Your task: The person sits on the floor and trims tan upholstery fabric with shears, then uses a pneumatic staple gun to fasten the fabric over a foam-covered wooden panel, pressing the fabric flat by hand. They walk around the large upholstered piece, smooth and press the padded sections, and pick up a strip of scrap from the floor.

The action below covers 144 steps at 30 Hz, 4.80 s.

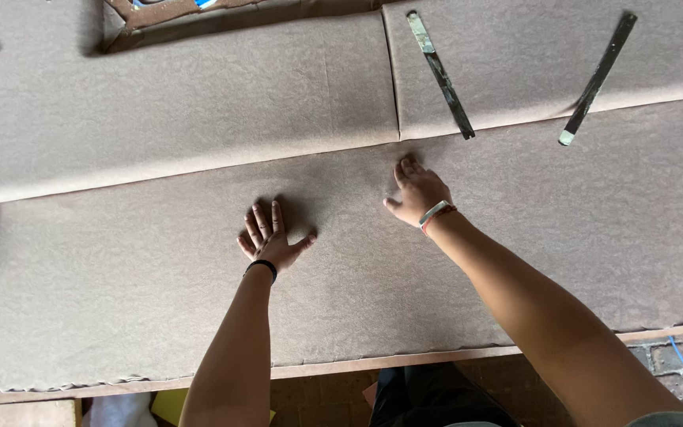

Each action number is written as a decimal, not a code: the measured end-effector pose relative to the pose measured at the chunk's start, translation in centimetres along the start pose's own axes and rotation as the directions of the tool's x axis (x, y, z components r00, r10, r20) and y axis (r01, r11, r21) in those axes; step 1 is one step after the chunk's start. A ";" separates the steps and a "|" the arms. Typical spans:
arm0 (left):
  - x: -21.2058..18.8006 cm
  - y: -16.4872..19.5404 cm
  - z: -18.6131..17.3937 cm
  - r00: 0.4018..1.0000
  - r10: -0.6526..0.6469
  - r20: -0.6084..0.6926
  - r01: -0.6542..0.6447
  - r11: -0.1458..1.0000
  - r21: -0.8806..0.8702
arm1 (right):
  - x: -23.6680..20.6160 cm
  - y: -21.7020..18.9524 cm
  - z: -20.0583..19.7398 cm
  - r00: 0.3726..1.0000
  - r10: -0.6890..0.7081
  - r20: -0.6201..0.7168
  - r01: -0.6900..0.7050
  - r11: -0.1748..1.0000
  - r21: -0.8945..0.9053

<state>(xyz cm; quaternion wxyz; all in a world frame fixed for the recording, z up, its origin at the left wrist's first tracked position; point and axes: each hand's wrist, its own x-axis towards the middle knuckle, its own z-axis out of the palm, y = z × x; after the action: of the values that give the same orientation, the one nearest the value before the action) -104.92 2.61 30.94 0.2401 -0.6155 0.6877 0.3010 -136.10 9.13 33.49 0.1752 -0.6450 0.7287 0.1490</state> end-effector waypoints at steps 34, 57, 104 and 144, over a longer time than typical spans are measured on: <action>0.1 -0.1 0.0 1.000 0.012 0.018 -0.011 1.000 -0.020 | -1.2 -1.3 0.7 0.982 0.171 0.076 -0.181 0.969 0.168; -0.2 0.3 -0.4 1.000 -0.005 0.010 0.006 1.000 -0.030 | -5.7 -1.1 3.8 1.000 0.000 -0.025 0.001 0.999 0.037; -7.3 0.9 7.0 0.982 -0.172 0.078 0.174 0.984 -0.027 | -5.0 -2.9 -1.5 0.966 -0.087 0.242 0.110 0.991 -0.082; -10.3 -0.5 8.7 0.981 -0.161 0.105 0.165 0.986 -0.032 | -8.7 -0.3 10.7 0.943 -0.229 -0.243 0.242 0.970 0.027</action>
<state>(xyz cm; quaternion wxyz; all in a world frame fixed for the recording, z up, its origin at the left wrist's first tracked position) -103.49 15.99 32.00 0.2861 -0.6583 0.6156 0.3253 -134.19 21.55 27.86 0.1215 -0.7354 0.6660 0.0277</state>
